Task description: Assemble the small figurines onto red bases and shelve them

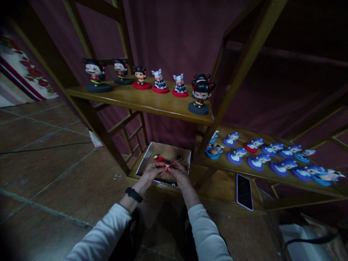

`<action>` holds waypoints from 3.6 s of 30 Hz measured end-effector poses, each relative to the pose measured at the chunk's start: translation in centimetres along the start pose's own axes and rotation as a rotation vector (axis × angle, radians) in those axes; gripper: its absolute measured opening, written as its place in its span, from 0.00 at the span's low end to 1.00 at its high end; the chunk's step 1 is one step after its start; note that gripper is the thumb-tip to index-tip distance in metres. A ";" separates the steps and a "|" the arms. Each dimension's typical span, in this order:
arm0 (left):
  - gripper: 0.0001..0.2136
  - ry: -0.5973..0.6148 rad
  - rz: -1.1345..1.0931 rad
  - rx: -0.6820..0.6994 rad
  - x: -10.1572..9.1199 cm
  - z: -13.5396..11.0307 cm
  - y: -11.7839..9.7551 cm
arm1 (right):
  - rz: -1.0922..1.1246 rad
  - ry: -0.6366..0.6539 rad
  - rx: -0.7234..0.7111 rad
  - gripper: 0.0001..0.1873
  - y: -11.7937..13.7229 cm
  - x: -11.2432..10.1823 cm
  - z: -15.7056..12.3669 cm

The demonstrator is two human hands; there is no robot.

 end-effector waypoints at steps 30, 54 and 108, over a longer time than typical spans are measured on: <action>0.16 0.155 -0.301 0.178 0.6 -0.1 -2.0 | 0.159 0.153 -0.143 0.15 1.6 0.5 -0.7; 0.16 0.088 -0.153 0.177 0.7 -0.2 -1.9 | 0.221 0.074 -0.130 0.15 0.4 0.9 -0.5; 0.16 0.148 0.521 0.478 -0.3 -15.0 0.9 | 0.122 0.206 -0.062 0.16 -7.3 -1.0 -13.1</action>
Point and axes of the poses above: each hand's wrist, its own z-axis towards the middle knuckle, its own x-axis out of the palm, y = z × x, the point moved 2 cm from there along z, towards the middle knuckle, and after that the axes turned 13 degrees about x, right-handed, at the moved point
